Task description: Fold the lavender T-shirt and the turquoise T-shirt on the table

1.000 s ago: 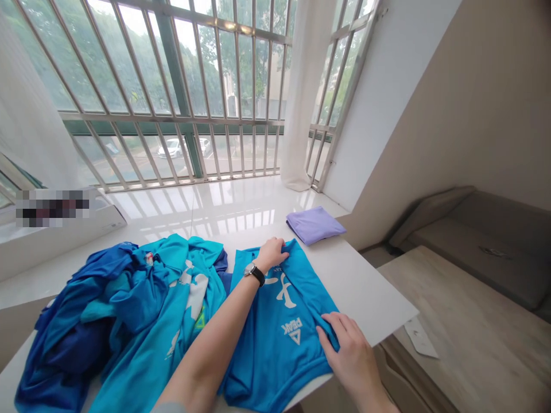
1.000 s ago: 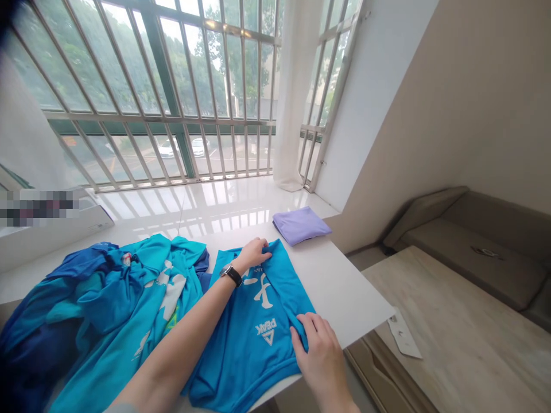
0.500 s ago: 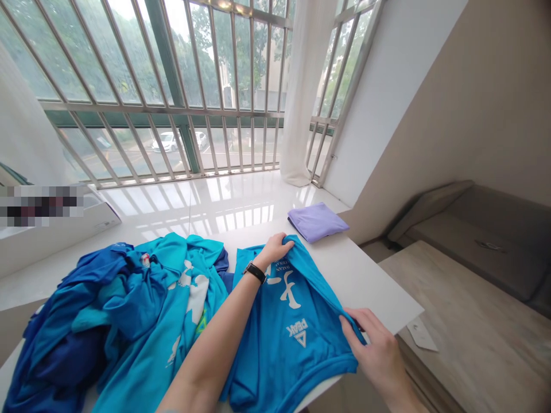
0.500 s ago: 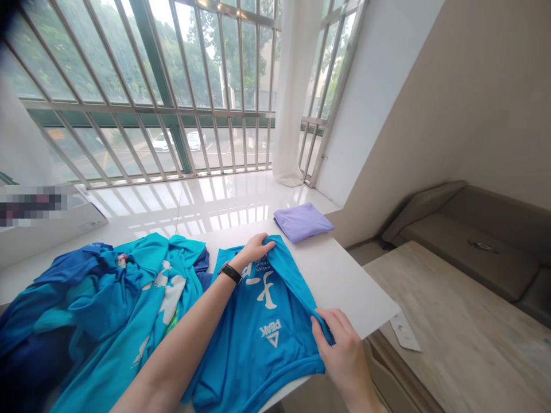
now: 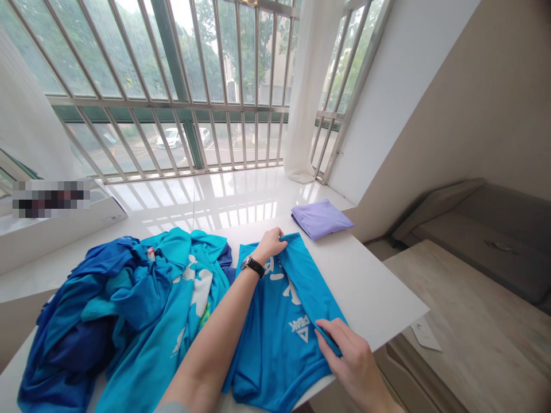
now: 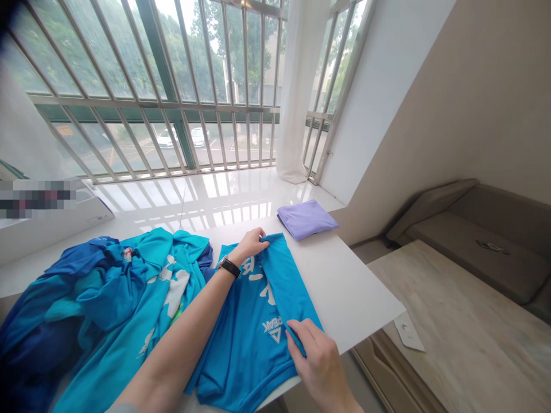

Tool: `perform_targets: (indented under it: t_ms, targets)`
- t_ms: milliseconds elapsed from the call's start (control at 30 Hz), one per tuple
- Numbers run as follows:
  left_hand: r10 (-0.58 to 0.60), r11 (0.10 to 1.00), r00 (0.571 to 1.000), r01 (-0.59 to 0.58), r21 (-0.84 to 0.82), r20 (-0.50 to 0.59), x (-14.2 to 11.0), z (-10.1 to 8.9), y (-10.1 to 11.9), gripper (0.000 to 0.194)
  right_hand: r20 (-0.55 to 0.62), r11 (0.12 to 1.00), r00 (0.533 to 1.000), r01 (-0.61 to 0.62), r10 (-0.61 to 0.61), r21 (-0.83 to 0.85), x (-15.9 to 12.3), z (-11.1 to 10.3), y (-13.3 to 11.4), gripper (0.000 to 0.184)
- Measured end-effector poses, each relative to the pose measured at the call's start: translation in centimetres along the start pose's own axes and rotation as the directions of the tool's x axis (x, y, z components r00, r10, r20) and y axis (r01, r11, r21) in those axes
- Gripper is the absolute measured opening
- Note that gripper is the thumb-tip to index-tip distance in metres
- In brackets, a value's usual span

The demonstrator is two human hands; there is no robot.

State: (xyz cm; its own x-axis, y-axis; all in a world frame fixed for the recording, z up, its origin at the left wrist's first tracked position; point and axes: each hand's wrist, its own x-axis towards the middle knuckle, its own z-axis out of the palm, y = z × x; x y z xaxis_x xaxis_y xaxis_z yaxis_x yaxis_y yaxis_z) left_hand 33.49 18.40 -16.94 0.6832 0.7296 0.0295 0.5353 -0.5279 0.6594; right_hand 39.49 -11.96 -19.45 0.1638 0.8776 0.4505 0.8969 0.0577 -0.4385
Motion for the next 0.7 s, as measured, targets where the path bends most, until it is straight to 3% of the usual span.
perform_targets:
  t_ms: [67,167,300,367,533,700]
  targets:
    - [0.021,0.999,1.000,-0.022,0.050,0.016,-0.4,-0.8,-0.1,0.027,0.049,1.000,0.999,-0.012,0.012,-0.009,-0.1,0.4,-0.1,0.016]
    - [0.093,0.990,0.994,-0.099,0.103,0.063,-1.6,-3.4,-0.3,0.038,0.117,1.000,0.993,-0.021,0.023,-0.014,-0.3,0.1,-0.2,0.016]
    - [0.154,0.962,0.978,-0.181,0.203,0.143,-3.8,-7.6,-1.4,0.029,0.072,0.999,0.997,-0.023,0.021,0.035,-0.5,-0.6,-1.3,0.021]
    - [0.135,0.942,0.976,-0.180,0.284,0.171,-4.6,-8.8,-2.3,0.028,0.051,0.995,0.999,-0.018,0.013,0.098,-0.5,-0.4,-2.4,0.018]
    - [0.049,0.921,0.985,-0.109,0.374,0.165,-5.6,-8.5,-4.0,0.026,0.085,0.967,0.996,-0.019,-0.003,0.253,0.4,1.4,-6.0,0.012]
    - [0.009,0.868,0.996,-0.051,0.494,0.087,-6.1,-7.0,-2.9,0.046,0.166,0.955,0.986,-0.064,0.016,0.288,1.3,2.2,-7.9,0.018]
